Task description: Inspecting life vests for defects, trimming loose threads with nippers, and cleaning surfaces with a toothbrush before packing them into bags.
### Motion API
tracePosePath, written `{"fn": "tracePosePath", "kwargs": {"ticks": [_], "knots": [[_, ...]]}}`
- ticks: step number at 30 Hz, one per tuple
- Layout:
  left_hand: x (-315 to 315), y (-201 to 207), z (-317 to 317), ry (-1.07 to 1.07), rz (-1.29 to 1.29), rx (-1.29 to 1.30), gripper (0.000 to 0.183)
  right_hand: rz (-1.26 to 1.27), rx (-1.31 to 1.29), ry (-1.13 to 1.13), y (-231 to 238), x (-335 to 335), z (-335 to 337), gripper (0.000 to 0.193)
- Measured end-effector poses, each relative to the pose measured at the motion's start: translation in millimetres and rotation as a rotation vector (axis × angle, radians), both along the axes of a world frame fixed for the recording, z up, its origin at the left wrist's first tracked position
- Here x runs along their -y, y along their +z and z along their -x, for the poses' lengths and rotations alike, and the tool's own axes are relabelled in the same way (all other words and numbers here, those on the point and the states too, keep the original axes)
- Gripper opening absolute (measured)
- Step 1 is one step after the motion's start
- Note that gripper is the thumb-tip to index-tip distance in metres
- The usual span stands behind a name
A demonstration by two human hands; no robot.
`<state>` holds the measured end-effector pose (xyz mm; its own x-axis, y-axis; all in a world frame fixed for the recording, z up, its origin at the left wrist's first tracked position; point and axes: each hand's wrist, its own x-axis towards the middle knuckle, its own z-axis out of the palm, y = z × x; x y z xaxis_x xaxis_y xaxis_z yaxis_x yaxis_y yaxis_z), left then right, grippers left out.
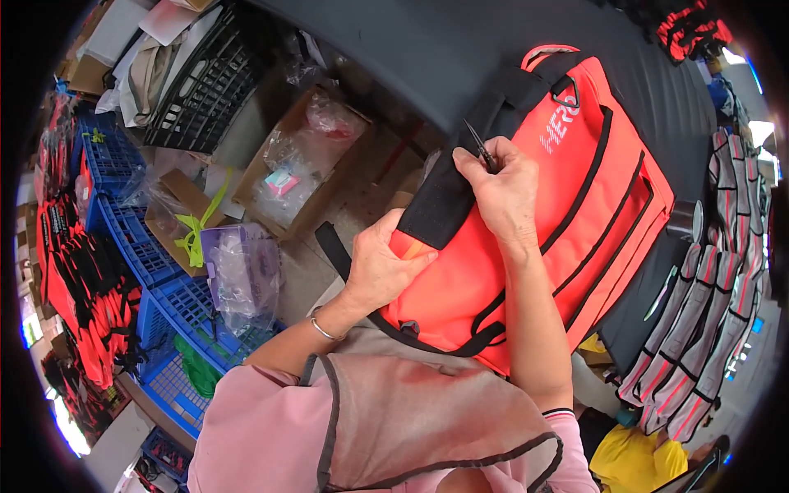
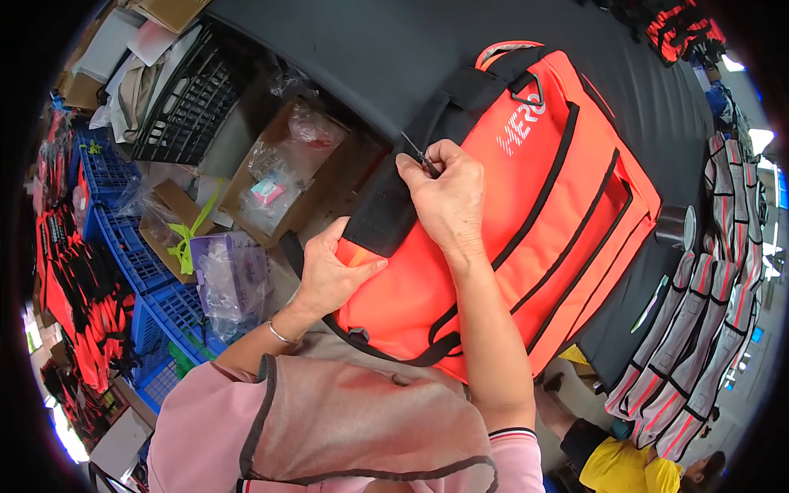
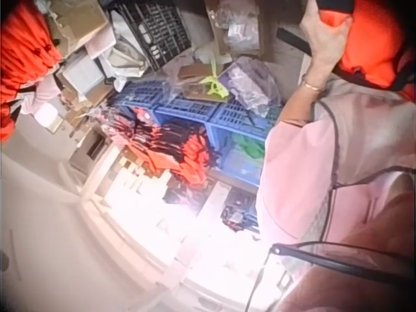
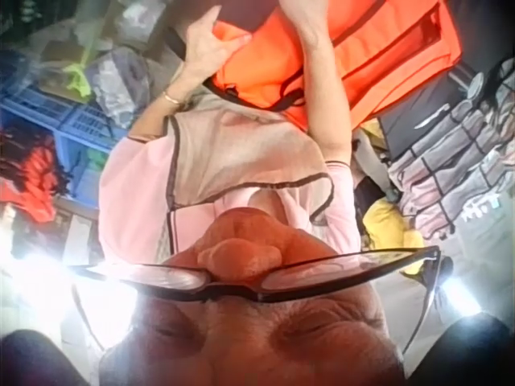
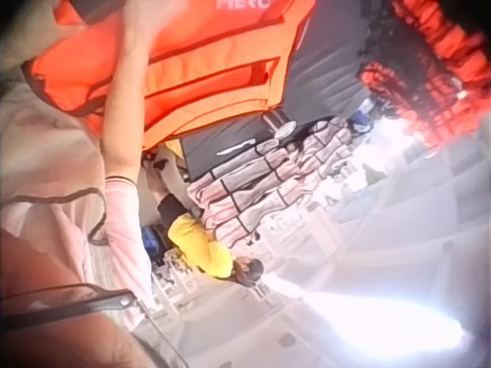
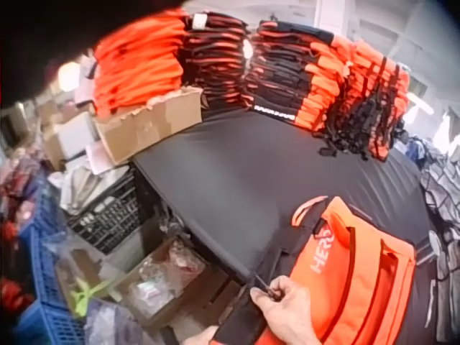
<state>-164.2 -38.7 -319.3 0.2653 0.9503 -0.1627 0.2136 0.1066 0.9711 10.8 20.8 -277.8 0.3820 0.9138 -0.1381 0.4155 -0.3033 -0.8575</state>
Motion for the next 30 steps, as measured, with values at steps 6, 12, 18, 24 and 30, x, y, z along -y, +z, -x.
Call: {"fn": "tracePosePath", "kwargs": {"ticks": [6, 12, 18, 24, 30], "knots": [[-11.3, -14.0, 4.7, -0.063, -0.009, 0.093, 0.038, 0.007, -0.041, 0.024, 0.2, -5.3, -4.0, 0.031], [-26.9, -24.7, 2.0, -0.035, 0.362, 0.364, 0.042, 0.02, -0.292, 0.059, -1.2, 7.8, -22.9, 0.01], [-86.3, 16.7, 3.4, 0.089, -0.499, -0.089, 0.028, -0.416, 0.189, -0.219, 69.8, 45.8, -137.2, 0.01], [-138.3, 120.3, -166.0, -0.323, -0.965, -0.017, 0.02, -0.274, 0.418, -0.622, 51.6, 65.6, -277.2, 0.025], [-124.6, 64.0, -275.3, -0.695, -1.16, -0.717, 0.083, -0.155, 0.578, -0.592, 2.3, 49.3, -299.9, 0.05]]}}
